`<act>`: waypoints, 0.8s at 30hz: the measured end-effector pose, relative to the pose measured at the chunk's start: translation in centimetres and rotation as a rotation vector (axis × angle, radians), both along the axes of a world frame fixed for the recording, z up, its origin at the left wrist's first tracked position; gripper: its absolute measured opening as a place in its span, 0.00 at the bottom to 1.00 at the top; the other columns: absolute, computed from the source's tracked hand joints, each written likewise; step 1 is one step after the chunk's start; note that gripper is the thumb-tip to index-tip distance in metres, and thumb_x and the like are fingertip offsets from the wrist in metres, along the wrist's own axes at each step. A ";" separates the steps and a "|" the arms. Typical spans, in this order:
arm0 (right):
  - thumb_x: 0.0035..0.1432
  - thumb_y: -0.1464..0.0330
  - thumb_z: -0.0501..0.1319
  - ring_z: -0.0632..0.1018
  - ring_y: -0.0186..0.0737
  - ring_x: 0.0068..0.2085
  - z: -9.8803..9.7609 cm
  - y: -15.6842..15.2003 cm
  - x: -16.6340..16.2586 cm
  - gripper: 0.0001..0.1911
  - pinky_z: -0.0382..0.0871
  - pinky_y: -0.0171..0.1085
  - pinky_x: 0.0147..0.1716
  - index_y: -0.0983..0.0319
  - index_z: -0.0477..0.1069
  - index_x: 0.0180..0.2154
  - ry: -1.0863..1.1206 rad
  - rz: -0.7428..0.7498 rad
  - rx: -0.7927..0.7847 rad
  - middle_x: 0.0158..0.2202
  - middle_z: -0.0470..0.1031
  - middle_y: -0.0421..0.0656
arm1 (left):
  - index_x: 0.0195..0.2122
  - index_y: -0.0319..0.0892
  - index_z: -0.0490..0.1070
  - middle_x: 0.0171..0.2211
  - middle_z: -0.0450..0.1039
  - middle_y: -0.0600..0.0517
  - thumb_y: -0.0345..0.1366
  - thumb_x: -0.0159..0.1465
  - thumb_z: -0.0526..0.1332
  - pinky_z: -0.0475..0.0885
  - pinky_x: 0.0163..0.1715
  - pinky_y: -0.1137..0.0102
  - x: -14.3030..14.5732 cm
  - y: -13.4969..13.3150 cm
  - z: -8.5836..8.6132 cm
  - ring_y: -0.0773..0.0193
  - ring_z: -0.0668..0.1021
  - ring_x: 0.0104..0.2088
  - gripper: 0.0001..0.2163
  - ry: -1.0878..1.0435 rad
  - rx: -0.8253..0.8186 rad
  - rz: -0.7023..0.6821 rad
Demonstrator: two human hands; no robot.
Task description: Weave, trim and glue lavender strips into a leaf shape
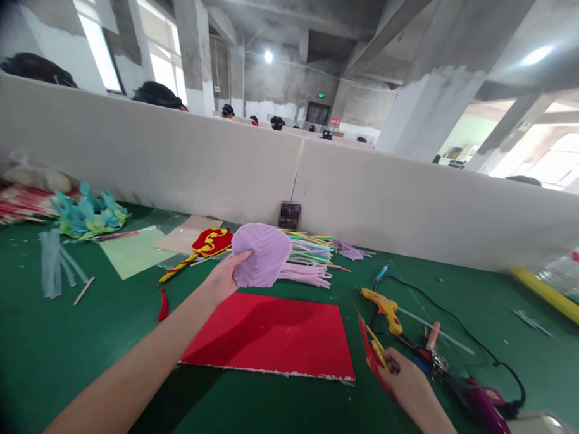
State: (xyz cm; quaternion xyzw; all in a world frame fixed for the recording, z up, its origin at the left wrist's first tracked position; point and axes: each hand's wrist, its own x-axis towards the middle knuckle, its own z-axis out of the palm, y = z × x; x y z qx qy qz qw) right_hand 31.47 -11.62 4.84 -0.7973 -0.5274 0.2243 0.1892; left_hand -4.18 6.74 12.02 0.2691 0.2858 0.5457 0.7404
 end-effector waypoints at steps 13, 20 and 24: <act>0.45 0.45 0.61 0.58 0.24 0.12 2.4 9.6 -19.4 0.24 0.52 0.26 0.11 0.60 0.61 0.26 1.314 -0.028 0.432 0.14 0.57 0.31 | 0.42 0.38 0.72 0.38 0.79 0.47 0.31 0.59 0.60 0.75 0.42 0.67 -0.7 -0.4 1.2 0.59 0.80 0.38 0.10 0.035 -0.009 0.036; 0.44 0.49 0.64 0.60 0.25 0.14 0.1 10.1 -19.8 0.23 0.54 0.27 0.12 0.61 0.68 0.31 1.289 0.011 0.460 0.15 0.62 0.32 | 0.40 0.38 0.73 0.37 0.79 0.47 0.31 0.57 0.62 0.73 0.44 0.63 0.8 -0.7 0.4 0.56 0.79 0.40 0.09 0.104 -0.007 0.036; 0.44 0.54 0.67 0.75 0.36 0.28 0.1 10.0 -20.3 0.18 0.68 0.32 0.21 0.59 0.71 0.34 1.269 -0.097 0.563 0.30 0.75 0.42 | 0.39 0.41 0.75 0.43 0.77 0.48 0.31 0.54 0.64 0.64 0.54 0.61 2.7 -2.2 -0.5 0.51 0.72 0.52 0.10 0.331 0.225 0.138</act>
